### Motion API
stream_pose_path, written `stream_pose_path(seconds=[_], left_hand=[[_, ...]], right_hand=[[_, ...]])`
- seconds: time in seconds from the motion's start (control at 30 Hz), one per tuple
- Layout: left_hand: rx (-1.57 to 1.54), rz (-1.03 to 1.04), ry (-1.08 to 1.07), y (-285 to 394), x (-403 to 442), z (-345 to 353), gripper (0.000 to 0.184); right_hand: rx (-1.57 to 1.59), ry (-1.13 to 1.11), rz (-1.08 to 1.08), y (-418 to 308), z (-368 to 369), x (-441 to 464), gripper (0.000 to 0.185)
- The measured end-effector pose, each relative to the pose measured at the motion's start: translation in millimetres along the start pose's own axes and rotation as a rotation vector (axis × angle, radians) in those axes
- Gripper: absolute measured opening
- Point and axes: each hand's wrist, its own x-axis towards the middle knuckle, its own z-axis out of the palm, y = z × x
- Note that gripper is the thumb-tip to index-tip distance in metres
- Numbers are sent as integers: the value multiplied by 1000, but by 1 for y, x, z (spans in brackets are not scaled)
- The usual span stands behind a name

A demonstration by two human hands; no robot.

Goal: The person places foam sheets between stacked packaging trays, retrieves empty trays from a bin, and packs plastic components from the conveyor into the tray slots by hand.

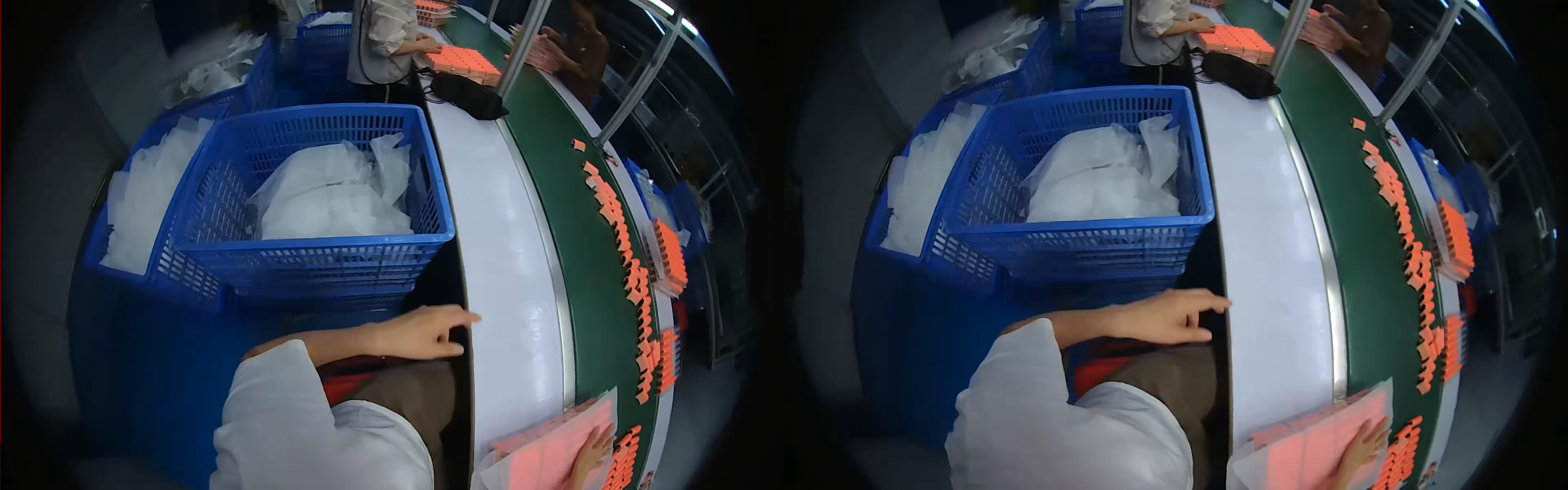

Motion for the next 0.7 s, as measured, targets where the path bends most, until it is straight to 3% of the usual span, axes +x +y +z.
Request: stream_pose_path(seconds=[0.07,0.1,0.13,0.17,0.23,0.27,0.3,0.37,0.43,0.47,0.53,0.57,0.63,0.7], left_hand=[[188,-21,451,-28,-13,-51,50],[344,-73,616,-45,-23,-79,49],[481,-74,788,-72,-37,-108,50],[630,-242,946,-101,-53,-133,57],[837,-906,984,-138,-80,-182,102],[724,-1073,967,-154,-94,-205,115],[584,-1071,997,-186,-107,-224,114],[441,-1055,1014,-236,-120,-258,113],[632,-962,472,-259,-126,-281,104],[625,-963,467,-260,-121,-285,104],[683,-1095,298,-252,-103,-292,85],[682,-1097,305,-250,-97,-290,85],[-28,-625,616,-237,-95,-285,65],[-108,-717,649,-193,-93,-286,62]], right_hand=[[1,-8,-31,23,17,15,69],[-171,276,-364,105,99,87,66],[-281,392,-620,94,80,85,65],[-388,511,-871,96,52,82,63],[-780,872,-1016,85,19,80,60],[-144,512,-864,79,21,81,55],[-150,517,-850,79,19,79,55],[-12,290,-594,61,9,82,61],[42,176,-468,18,-25,70,64],[-12,126,-391,-12,-48,49,68],[-69,107,-336,-35,-64,23,72],[-66,109,-342,-36,-65,24,72],[-73,192,-560,-29,-57,29,70],[-91,260,-622,-26,-47,34,69]])
